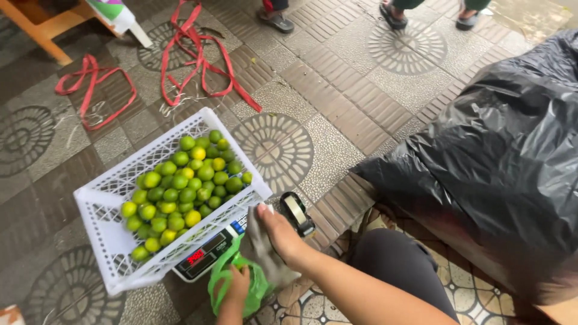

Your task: Cleaning individual limes with a cloth and placing them into a plastic bag for weighing.

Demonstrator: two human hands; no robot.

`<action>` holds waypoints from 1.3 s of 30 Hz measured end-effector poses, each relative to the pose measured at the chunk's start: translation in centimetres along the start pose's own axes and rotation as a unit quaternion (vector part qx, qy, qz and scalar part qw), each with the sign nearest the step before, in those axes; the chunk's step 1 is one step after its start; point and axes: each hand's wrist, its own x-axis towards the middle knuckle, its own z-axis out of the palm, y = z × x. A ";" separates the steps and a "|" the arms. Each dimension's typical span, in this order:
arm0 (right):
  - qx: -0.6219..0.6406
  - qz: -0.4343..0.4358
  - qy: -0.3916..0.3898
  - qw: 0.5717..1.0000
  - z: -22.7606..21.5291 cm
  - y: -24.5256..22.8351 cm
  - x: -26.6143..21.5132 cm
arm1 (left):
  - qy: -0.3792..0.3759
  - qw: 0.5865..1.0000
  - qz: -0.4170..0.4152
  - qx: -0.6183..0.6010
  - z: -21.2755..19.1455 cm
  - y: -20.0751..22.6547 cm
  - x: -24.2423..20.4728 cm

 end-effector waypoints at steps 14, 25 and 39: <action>-0.327 0.166 -0.212 0.906 4.1 -0.3 -9.0 | 0.201 0.936 0.138 -0.253 -15.3 -6.4 -22.1; -0.104 0.227 -0.168 0.954 2.0 0.1 -8.3 | 0.194 0.818 0.388 -0.378 -8.8 -6.4 -15.5; -0.101 0.095 -0.041 0.990 1.0 6.5 -3.2 | 0.232 0.872 0.283 -0.326 -14.8 -3.2 -14.8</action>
